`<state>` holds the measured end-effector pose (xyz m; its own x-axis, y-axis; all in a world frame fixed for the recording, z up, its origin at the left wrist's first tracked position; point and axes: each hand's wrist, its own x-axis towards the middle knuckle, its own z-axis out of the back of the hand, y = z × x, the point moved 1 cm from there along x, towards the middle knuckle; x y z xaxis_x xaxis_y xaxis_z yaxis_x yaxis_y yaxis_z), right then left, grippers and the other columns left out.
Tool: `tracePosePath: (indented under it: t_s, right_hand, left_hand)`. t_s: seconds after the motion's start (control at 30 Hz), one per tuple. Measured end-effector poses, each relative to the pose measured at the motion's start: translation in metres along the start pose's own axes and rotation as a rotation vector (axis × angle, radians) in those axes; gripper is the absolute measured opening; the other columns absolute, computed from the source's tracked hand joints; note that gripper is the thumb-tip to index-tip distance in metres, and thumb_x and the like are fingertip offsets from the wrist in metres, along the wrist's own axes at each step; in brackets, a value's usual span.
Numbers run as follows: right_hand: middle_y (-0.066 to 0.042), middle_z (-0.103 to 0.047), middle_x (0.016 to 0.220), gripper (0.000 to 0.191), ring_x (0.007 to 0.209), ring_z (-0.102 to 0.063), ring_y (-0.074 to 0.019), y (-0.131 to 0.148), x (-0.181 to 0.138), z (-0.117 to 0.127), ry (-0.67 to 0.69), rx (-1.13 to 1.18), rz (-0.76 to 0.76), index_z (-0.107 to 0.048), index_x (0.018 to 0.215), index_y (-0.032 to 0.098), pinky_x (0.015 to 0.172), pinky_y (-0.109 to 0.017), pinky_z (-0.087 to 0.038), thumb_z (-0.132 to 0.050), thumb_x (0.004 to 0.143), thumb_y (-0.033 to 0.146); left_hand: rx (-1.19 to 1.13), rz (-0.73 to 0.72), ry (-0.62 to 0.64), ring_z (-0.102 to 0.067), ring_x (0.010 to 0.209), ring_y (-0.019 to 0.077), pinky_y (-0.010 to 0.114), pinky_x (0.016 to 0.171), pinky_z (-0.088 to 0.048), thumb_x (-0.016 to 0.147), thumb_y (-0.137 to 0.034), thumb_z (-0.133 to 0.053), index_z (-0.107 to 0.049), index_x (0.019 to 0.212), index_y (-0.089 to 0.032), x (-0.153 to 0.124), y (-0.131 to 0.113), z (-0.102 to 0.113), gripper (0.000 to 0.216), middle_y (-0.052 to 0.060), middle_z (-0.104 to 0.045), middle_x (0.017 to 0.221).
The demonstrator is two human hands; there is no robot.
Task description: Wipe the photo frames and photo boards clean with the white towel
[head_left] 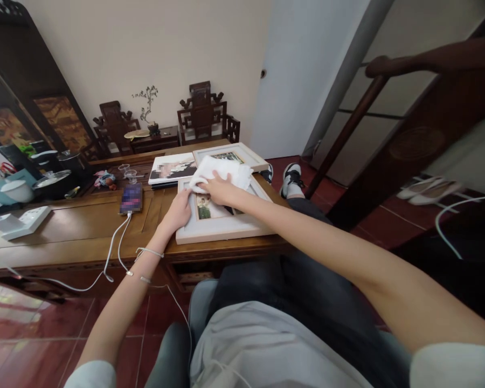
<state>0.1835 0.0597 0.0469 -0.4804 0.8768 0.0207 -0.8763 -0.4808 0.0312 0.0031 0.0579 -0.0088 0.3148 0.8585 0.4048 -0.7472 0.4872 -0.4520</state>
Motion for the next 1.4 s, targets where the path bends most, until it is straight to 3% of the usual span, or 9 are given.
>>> tracePosePath:
  t_s: [0.1, 0.2, 0.3, 0.37, 0.47, 0.73, 1.07, 1.27, 1.4]
  right_hand:
    - [-0.017, -0.042, 0.161, 0.074, 0.154, -0.019, -0.0467, 0.006, -0.004, 0.003, 0.035, 0.009, 0.079, -0.049, 0.153, 0.027, 0.105, -0.083, -0.026, -0.042, 0.086, -0.004]
    - [-0.019, -0.053, 0.152, 0.075, 0.153, -0.024, -0.0445, 0.007, -0.033, 0.005, 0.127, 0.056, 0.174, -0.054, 0.151, 0.027, 0.107, -0.078, -0.032, -0.042, 0.084, -0.005]
    - [-0.013, -0.063, 0.144, 0.076, 0.145, -0.044, -0.0376, 0.001, -0.075, 0.017, 0.201, 0.103, 0.298, -0.063, 0.143, 0.030, 0.110, -0.058, -0.042, -0.043, 0.080, -0.007]
    - [-0.013, -0.072, 0.129, 0.071, 0.124, -0.064, -0.0320, -0.003, -0.100, 0.032, 0.229, 0.118, 0.367, -0.069, 0.137, 0.027, 0.100, -0.042, -0.050, -0.046, 0.078, -0.005]
    - [-0.012, -0.076, 0.117, 0.066, 0.098, -0.072, -0.0265, -0.001, -0.125, 0.050, 0.270, 0.116, 0.401, -0.072, 0.133, 0.025, 0.083, -0.031, -0.052, -0.049, 0.078, -0.002]
    - [-0.015, -0.073, 0.121, 0.072, 0.117, -0.064, -0.0293, 0.038, -0.119, 0.033, 0.136, 0.057, 0.478, -0.063, 0.142, 0.022, 0.094, -0.036, -0.047, -0.045, 0.079, -0.007]
    - [-0.007, -0.076, 0.101, 0.064, 0.093, -0.069, -0.0234, -0.036, -0.147, 0.040, 0.171, 0.056, 0.287, -0.077, 0.116, 0.025, 0.080, -0.028, -0.045, -0.045, 0.071, -0.007]
    - [-0.013, -0.071, 0.110, 0.063, 0.102, -0.062, -0.0260, 0.004, -0.131, 0.010, -0.075, 0.155, 0.461, -0.072, 0.116, 0.017, 0.092, -0.036, -0.045, -0.041, 0.067, -0.011]
    - [-0.015, -0.070, 0.115, 0.061, 0.107, -0.061, -0.0265, 0.028, -0.116, 0.006, -0.112, 0.153, 0.553, -0.070, 0.116, 0.015, 0.097, -0.038, -0.043, -0.042, 0.068, -0.012]
  left_hand:
    - [-0.037, 0.005, -0.003, -0.060, 0.132, 0.0277, 0.049, 0.118, -0.043, 0.084, -0.002, -0.039, -0.058, 0.131, -0.013, -0.001, -0.004, 0.002, 0.052, 0.016, -0.067, 0.136]
    - [-0.065, 0.009, -0.013, -0.063, 0.126, 0.0266, 0.047, 0.113, -0.047, 0.083, -0.001, -0.039, -0.054, 0.130, -0.012, -0.002, -0.007, 0.003, 0.051, 0.018, -0.068, 0.132]
    - [-0.055, 0.021, -0.019, -0.061, 0.130, 0.0260, 0.046, 0.116, -0.045, 0.083, -0.002, -0.040, -0.055, 0.130, -0.013, -0.003, -0.008, 0.002, 0.050, 0.016, -0.067, 0.134]
    - [-0.026, 0.033, -0.010, -0.061, 0.130, 0.0262, 0.046, 0.116, -0.044, 0.084, -0.002, -0.040, -0.058, 0.128, -0.014, -0.004, -0.009, 0.002, 0.049, 0.016, -0.068, 0.134]
    - [0.022, 0.045, 0.010, -0.058, 0.135, 0.0280, 0.046, 0.119, -0.042, 0.084, -0.001, -0.040, -0.061, 0.127, -0.010, -0.004, -0.010, 0.002, 0.049, 0.019, -0.065, 0.137]
    - [0.058, 0.024, 0.037, -0.051, 0.143, 0.0285, 0.046, 0.119, -0.043, 0.088, -0.006, -0.043, -0.068, 0.118, -0.014, 0.000, -0.012, 0.002, 0.040, 0.015, -0.070, 0.132]
    - [0.078, 0.026, 0.032, -0.049, 0.145, 0.0276, 0.047, 0.125, -0.035, 0.084, -0.003, -0.043, -0.068, 0.125, -0.013, 0.002, -0.001, -0.004, 0.049, 0.016, -0.066, 0.140]
    - [0.070, 0.014, -0.009, -0.053, 0.142, 0.0273, 0.048, 0.123, -0.038, 0.082, -0.002, -0.044, -0.069, 0.123, -0.016, 0.000, -0.006, -0.002, 0.050, 0.013, -0.070, 0.135]
    - [0.066, 0.024, 0.014, -0.053, 0.142, 0.0281, 0.046, 0.119, -0.043, 0.087, -0.004, -0.041, -0.072, 0.111, -0.016, 0.000, -0.012, 0.002, 0.041, 0.013, -0.072, 0.129]
